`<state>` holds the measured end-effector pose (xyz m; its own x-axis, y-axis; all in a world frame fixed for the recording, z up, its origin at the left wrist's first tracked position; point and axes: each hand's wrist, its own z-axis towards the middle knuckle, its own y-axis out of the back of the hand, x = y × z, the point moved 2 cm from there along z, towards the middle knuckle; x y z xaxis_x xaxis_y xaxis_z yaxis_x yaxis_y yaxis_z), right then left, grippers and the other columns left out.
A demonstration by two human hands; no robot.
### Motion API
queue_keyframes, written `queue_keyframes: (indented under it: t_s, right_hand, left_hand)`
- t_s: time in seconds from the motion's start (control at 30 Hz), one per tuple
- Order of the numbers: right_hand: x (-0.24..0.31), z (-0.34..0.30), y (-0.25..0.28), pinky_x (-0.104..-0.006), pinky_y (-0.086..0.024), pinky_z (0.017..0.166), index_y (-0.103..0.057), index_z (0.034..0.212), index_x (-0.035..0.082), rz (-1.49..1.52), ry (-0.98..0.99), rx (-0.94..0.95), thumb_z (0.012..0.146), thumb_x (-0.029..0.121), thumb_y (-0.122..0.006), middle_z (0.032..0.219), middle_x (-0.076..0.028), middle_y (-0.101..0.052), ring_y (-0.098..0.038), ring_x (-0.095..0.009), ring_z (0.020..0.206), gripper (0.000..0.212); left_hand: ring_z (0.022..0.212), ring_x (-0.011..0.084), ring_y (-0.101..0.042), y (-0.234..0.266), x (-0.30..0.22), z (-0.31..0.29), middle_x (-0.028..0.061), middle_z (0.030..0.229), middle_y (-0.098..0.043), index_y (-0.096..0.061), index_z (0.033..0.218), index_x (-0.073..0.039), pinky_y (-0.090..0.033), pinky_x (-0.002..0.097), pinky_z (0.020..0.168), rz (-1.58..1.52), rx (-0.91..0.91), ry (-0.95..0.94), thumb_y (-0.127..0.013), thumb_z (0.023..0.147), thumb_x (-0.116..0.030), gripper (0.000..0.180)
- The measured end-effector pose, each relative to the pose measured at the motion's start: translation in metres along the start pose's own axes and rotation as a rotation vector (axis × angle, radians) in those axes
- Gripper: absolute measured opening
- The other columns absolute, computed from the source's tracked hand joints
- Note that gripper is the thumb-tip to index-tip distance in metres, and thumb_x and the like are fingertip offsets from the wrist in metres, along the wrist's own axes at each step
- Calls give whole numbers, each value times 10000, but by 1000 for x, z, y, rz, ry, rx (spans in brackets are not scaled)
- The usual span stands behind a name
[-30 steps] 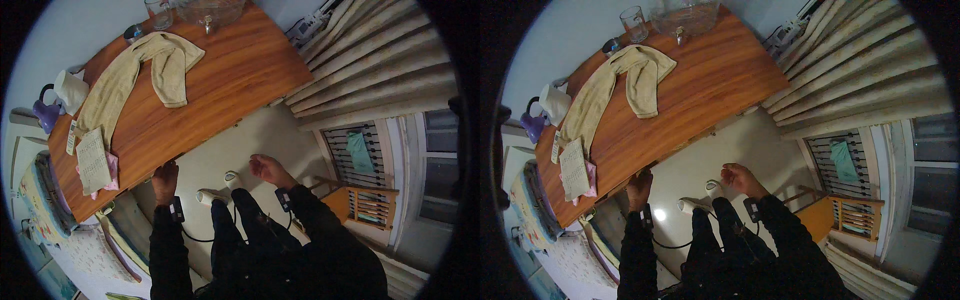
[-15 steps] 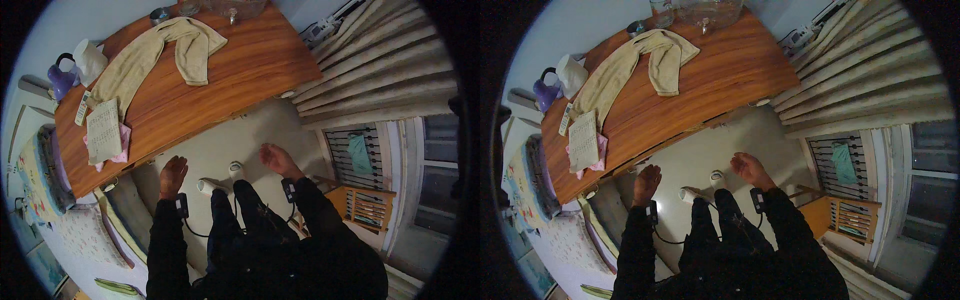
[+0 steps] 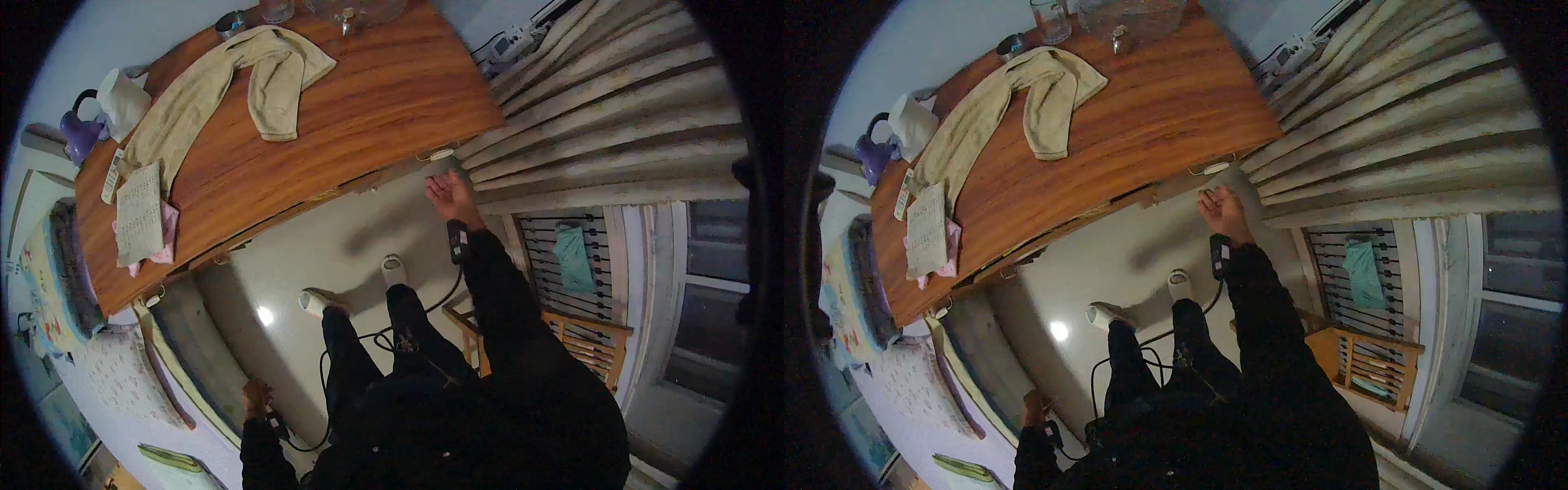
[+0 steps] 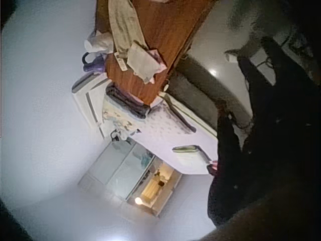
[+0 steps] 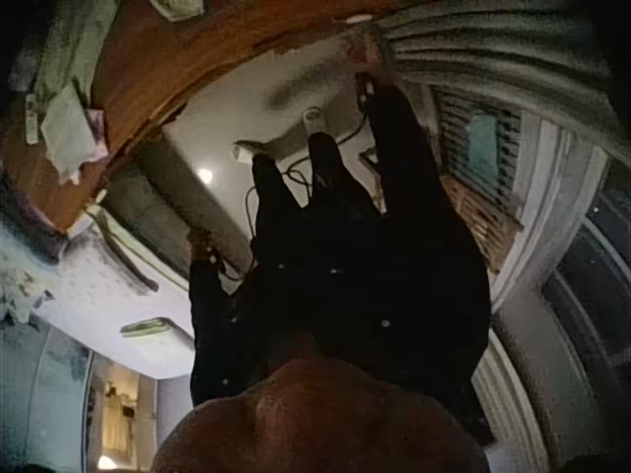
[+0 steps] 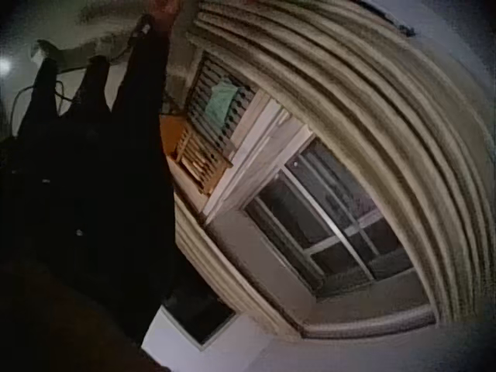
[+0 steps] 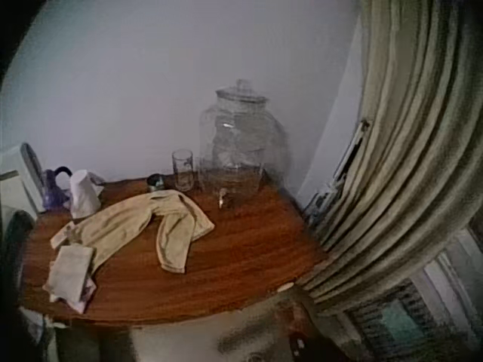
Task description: The person opens a drawer, removes a folded black cloth, places it back, and then retrieves a green flashlight. They inspect the flashlight by turning it on and off, then walk through the room while holding it.
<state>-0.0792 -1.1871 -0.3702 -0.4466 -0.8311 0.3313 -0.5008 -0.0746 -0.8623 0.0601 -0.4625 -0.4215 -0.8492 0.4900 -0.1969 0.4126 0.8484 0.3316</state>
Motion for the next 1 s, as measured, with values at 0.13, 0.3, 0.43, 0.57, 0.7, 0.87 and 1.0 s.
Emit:
queue_keyframes:
  t_s: [0.13,0.3,0.43,0.57,0.7,0.87,1.0]
  right_hand:
    - [19,51,33,-384,-389,651,-490,924,112,54,22,-157,987,267,-496,829,-59,-488,-397,-166,662,168]
    - [21,87,38,-387,-465,736,-567,842,99,154,26,-282,930,236,-571,777,-76,-542,-520,-242,741,163]
    - [17,89,47,-416,-472,759,-577,865,109,165,9,-27,904,282,-621,823,-49,-581,-574,-248,841,183]
    - [14,75,58,-409,-485,726,-582,927,135,189,-2,71,879,282,-664,839,-11,-591,-580,-235,834,175]
    - [7,34,66,-417,-479,716,-588,918,132,246,55,-61,879,294,-664,810,-28,-575,-571,-239,801,183]
    - [5,-33,67,-391,-448,775,-576,865,118,252,78,-109,856,246,-696,789,-25,-559,-534,-199,762,176]
    - [6,-82,75,-403,-447,767,-561,884,97,182,75,-237,898,280,-652,824,-36,-537,-522,-203,763,205]
  left_hand:
    - [629,170,-586,-46,15,-66,40,819,-597,-555,1027,-67,-428,287,492,-92,190,-202,-525,923,-191,164]
    - [797,212,-669,-135,-2,-123,92,956,-648,-539,1217,-20,-500,300,589,-34,358,-272,-540,931,-187,331]
    - [852,202,-681,-185,-22,-149,94,991,-651,-558,1192,-2,-528,298,631,307,312,-371,-540,931,-187,321]
    - [840,178,-684,-207,-33,-124,87,1013,-646,-582,1168,4,-536,290,616,228,432,-355,-550,916,-197,324]
    - [838,176,-682,-223,-51,-113,87,1044,-641,-589,1159,10,-525,285,593,417,391,-456,-555,907,-231,350]
    - [836,184,-671,-257,-98,-147,122,1055,-637,-595,1122,38,-527,302,621,491,332,-551,-524,922,-230,342]
    - [823,221,-652,-289,-134,-167,167,1030,-630,-588,1092,61,-533,338,719,551,413,-838,-537,910,-133,270]
